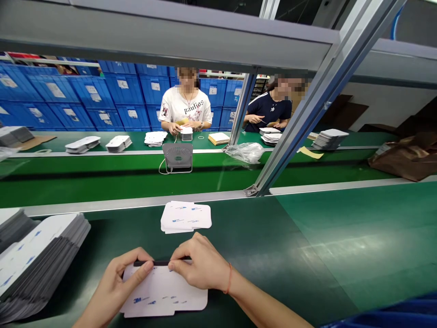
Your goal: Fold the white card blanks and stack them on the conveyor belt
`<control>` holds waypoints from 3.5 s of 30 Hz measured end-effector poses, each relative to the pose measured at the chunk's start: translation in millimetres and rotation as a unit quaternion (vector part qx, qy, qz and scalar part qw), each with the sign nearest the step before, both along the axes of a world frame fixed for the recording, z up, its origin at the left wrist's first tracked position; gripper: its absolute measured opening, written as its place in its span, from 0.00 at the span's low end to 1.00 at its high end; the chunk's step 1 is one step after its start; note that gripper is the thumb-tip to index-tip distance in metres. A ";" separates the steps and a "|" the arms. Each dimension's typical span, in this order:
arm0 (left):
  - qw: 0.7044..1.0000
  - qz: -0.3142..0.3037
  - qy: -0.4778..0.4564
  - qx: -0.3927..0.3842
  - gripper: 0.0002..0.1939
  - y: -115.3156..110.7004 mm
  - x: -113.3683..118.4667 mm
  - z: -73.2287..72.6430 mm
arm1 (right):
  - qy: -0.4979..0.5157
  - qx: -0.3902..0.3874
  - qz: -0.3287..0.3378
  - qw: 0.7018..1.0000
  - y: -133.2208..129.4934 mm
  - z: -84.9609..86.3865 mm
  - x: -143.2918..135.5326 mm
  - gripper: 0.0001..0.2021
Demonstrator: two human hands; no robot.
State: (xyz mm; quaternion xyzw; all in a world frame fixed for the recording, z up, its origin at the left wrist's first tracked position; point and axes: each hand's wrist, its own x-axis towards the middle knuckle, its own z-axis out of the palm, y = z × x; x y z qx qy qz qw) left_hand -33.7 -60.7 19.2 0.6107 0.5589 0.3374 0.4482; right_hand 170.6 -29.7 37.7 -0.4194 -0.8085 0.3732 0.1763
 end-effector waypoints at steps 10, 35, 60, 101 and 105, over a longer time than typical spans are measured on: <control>0.998 0.014 -0.010 -0.055 0.21 11.3 -4.5 -20.8 | -0.015 -0.047 -0.006 0.999 7.7 -24.3 2.4 0.14; 0.979 0.005 -0.114 -0.169 0.29 20.8 -23.5 -35.9 | -0.004 0.200 0.007 0.980 -18.2 -32.9 2.3 0.19; 0.987 0.035 0.061 0.142 0.10 1.8 -29.1 -32.5 | 0.175 0.069 -0.250 0.950 -35.6 -62.3 5.1 0.31; 0.894 0.179 -0.313 -0.266 0.33 6.0 0.6 -18.4 | 0.027 0.372 0.023 0.927 -38.2 -30.2 3.5 0.06; 0.885 0.169 -0.322 -0.291 0.33 6.6 4.3 -20.5 | -0.002 0.423 0.029 0.906 -38.6 -36.2 -6.4 0.08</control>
